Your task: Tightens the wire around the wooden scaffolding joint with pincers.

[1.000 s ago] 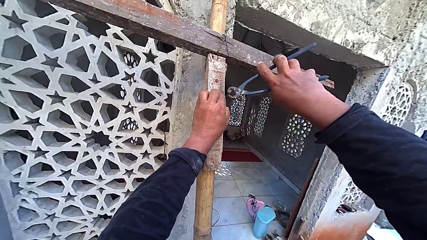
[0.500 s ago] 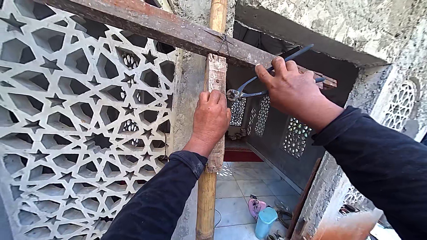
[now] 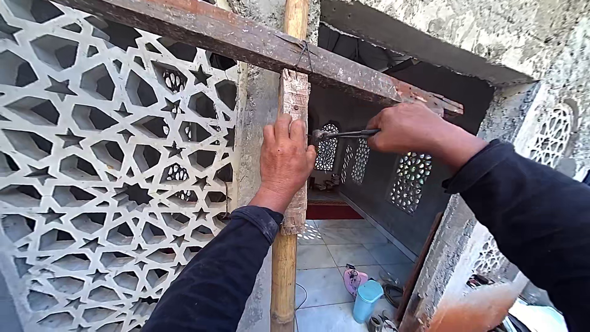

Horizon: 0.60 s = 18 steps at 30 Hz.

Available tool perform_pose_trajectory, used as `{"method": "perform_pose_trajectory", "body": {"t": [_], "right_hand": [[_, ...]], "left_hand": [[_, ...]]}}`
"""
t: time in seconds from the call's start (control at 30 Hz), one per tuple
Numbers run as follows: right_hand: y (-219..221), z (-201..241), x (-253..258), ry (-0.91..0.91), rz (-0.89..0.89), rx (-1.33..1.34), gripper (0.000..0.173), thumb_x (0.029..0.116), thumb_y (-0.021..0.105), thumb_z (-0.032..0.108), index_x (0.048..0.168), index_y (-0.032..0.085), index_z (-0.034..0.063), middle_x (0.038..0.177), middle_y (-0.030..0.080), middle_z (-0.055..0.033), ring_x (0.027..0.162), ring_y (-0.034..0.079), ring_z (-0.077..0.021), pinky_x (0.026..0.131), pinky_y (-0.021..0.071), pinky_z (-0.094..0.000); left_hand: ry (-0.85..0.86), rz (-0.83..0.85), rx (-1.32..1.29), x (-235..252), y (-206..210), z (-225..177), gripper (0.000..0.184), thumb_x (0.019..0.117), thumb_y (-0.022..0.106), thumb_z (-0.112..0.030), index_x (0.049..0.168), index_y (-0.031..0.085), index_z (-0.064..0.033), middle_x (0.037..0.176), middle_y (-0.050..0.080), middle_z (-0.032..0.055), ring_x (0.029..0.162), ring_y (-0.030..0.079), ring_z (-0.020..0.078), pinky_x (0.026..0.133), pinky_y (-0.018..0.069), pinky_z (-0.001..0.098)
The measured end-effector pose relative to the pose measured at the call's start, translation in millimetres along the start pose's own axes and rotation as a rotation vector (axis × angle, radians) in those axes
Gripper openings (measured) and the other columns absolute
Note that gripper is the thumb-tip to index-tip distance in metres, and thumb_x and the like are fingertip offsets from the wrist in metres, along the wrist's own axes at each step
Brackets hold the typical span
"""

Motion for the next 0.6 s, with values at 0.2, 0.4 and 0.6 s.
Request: {"method": "perform_pose_trajectory", "body": {"t": [0.2, 0.4, 0.6], "right_hand": [[17.7, 5.8, -8.4, -0.073, 0.085, 0.179, 0.048, 0.0789, 0.084, 0.025, 0.118, 0.061, 0.0115, 0.082, 0.066, -0.011, 0.076, 0.066, -0.0323, 0.065, 0.0529, -0.0563], [-29.1, 14.5, -41.9, -0.423, -0.785, -0.294, 0.036, 0.1019, 0.051, 0.022, 0.136, 0.059, 0.0157, 0.097, 0.062, -0.0224, 0.088, 0.061, -0.0467, 0.086, 0.0415, -0.0654], [34.2, 0.1, -17.3, 0.03, 0.465, 0.71, 0.037, 0.1097, 0.048, 0.037, 0.106, 0.064, 0.0039, 0.07, 0.067, -0.0099, 0.052, 0.062, -0.0187, 0.047, 0.0522, -0.0309]], "left_hand": [[-0.478, 0.17, -0.266, -2.9, 17.9, 42.2, 0.103, 0.0698, 0.092, -0.046, 0.15, 0.04, -0.0071, 0.142, 0.052, 0.0204, 0.122, 0.06, 0.0361, 0.096, 0.0536, 0.0551], [-0.581, 0.306, -0.513, -25.0, 31.3, 59.1, 0.107, 0.0739, 0.091, -0.046, 0.157, 0.033, -0.0124, 0.131, 0.064, 0.0199, 0.111, 0.067, 0.0362, 0.091, 0.054, 0.0616], [-0.566, 0.388, -0.381, -19.0, 31.1, 54.1, 0.102, 0.0811, 0.083, -0.055, 0.159, 0.035, -0.0107, 0.127, 0.068, 0.0168, 0.114, 0.068, 0.0307, 0.099, 0.0522, 0.0575]]}}
Point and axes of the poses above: each hand's wrist, its own x-axis towards the middle knuckle, its own y-axis out of the palm, z = x × y, the point moved 9 cm from there along x, towards the middle knuckle
